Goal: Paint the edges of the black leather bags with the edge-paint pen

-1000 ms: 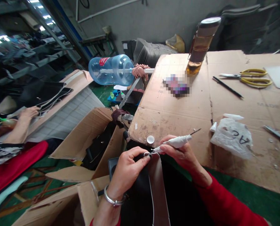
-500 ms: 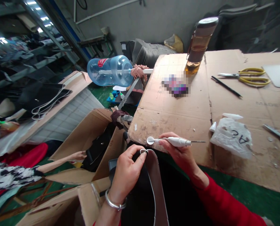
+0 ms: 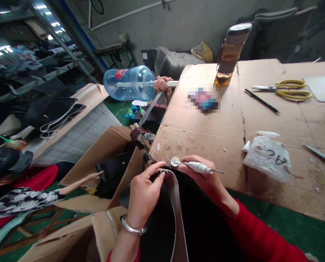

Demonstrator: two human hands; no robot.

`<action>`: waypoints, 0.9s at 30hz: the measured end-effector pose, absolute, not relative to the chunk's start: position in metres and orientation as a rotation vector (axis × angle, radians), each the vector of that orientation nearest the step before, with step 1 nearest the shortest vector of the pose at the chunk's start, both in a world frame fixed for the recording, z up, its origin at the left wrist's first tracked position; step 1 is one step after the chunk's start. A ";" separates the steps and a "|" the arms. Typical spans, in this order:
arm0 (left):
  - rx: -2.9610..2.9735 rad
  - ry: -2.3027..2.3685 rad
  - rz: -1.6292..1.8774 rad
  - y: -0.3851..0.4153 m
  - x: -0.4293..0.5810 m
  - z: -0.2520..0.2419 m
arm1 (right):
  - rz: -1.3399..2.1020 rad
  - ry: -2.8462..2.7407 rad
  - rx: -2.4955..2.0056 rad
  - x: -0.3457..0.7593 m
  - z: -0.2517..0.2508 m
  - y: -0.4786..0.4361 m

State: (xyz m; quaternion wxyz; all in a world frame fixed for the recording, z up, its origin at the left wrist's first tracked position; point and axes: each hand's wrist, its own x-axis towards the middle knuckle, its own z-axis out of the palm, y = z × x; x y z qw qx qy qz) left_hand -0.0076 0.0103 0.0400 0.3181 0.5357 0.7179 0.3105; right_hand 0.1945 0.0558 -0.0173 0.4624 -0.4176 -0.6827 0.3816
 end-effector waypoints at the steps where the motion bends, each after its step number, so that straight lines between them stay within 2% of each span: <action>1: 1.382 1.873 0.849 0.012 -0.008 0.040 | 0.929 -1.696 -1.021 0.195 -0.018 0.056; 15: 1.076 1.587 0.948 0.024 -0.024 0.040 | 0.929 -1.598 -1.060 0.194 -0.017 0.052; 23: 0.890 1.450 0.937 0.028 -0.024 0.036 | 1.377 -1.350 -0.870 0.202 -0.019 0.056; 27: 0.896 1.418 0.928 0.030 -0.021 0.035 | 1.471 -1.336 -0.842 0.204 -0.018 0.058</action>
